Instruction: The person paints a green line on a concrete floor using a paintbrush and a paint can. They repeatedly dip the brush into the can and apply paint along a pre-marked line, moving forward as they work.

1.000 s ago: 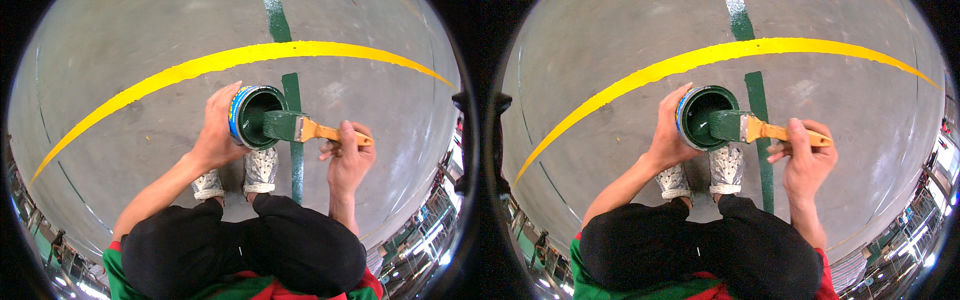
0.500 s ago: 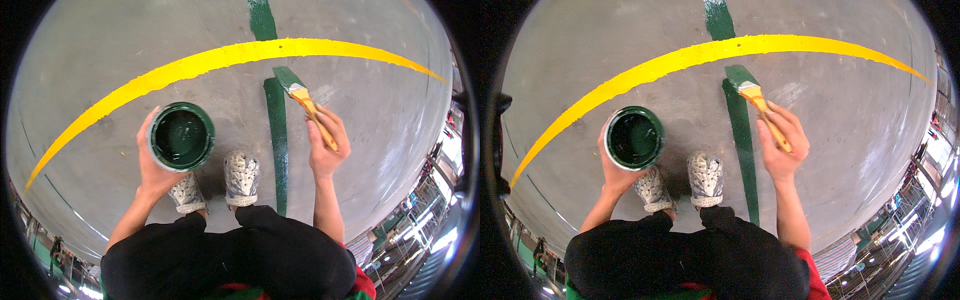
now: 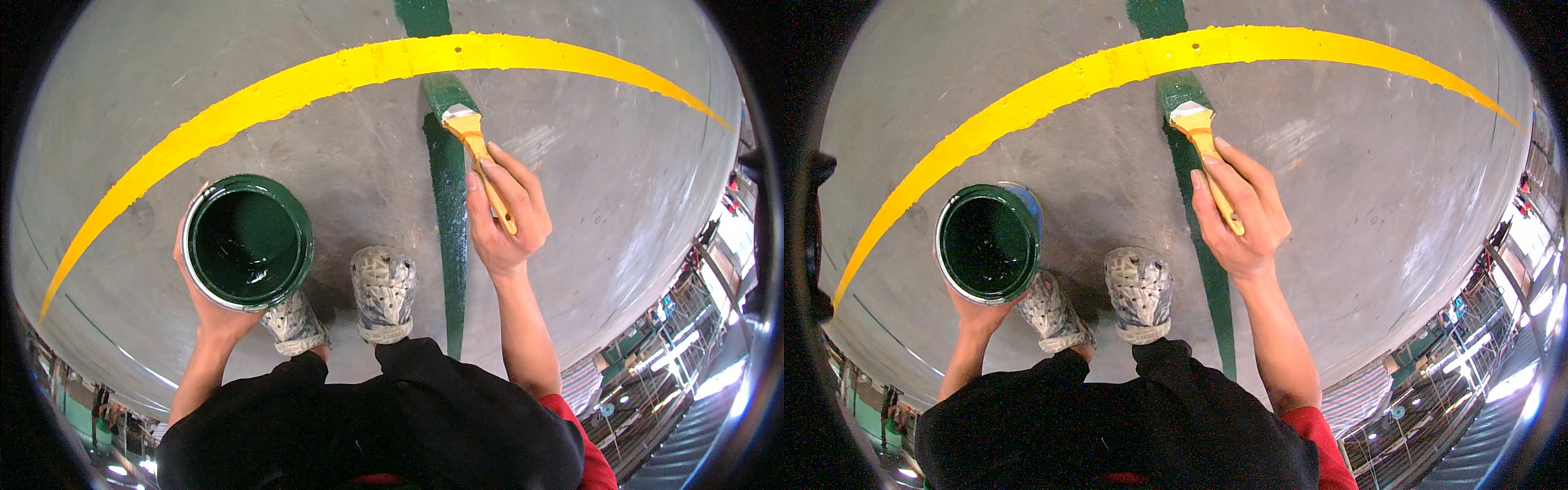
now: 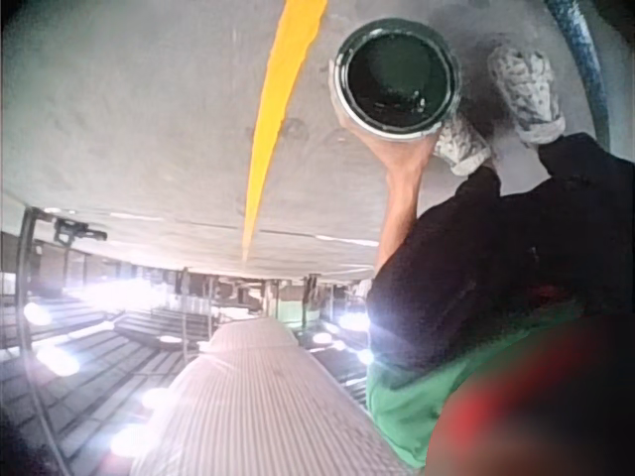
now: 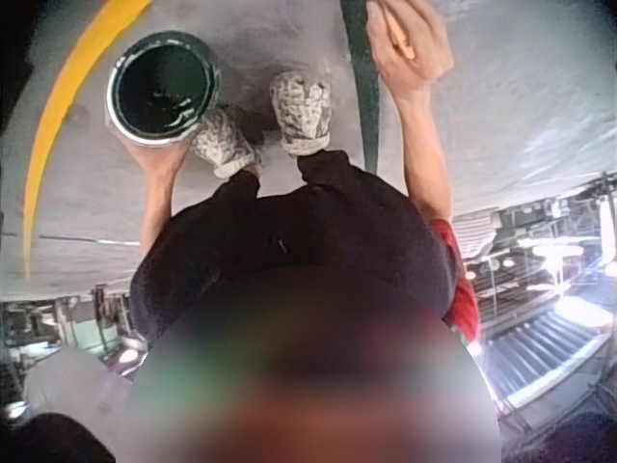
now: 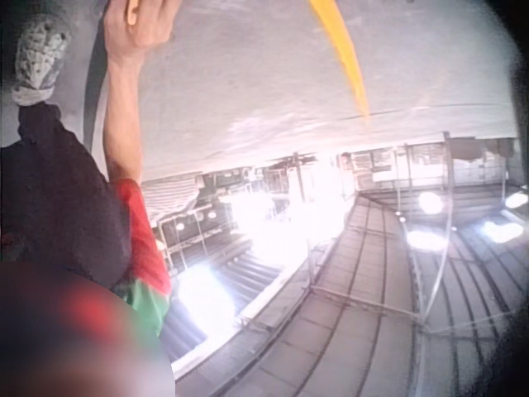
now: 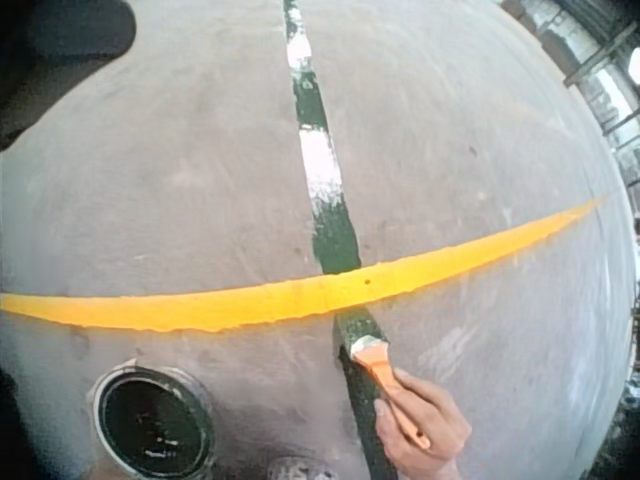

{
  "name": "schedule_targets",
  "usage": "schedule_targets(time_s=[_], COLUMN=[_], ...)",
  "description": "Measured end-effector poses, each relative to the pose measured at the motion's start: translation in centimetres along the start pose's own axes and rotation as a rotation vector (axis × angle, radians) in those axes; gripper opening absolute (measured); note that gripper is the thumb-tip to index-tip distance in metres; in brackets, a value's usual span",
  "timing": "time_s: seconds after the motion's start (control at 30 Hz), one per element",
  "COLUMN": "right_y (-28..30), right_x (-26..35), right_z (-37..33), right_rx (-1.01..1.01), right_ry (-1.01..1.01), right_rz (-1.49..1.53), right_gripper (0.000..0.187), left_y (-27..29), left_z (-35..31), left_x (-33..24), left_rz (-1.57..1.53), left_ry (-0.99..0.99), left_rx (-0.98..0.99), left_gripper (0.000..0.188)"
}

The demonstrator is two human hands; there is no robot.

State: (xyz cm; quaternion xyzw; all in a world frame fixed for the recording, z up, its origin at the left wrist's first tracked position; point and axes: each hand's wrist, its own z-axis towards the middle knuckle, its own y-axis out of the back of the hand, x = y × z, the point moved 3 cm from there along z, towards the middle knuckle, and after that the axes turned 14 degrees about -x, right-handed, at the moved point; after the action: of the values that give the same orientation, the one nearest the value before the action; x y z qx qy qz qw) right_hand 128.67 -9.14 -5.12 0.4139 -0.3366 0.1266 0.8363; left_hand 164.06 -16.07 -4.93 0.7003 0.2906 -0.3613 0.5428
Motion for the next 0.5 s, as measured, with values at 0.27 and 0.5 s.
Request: schedule_targets(time_s=[0.27, 0.5], right_y=[-0.26, -0.32], right_x=[-0.14, -0.27], right_z=[0.11, 0.13], right_rx=[0.022, 0.021], right_ry=[0.014, -0.010], right_rz=[-0.017, -0.012], right_gripper=[0.024, 0.024], left_y=[-0.07, -0.10], left_z=[0.08, 0.07], left_x=[0.15, 0.04], left_rz=[0.039, 0.057], left_ry=[-0.018, -0.023], left_rx=[0.038, 0.039], left_gripper=[0.129, 0.130])
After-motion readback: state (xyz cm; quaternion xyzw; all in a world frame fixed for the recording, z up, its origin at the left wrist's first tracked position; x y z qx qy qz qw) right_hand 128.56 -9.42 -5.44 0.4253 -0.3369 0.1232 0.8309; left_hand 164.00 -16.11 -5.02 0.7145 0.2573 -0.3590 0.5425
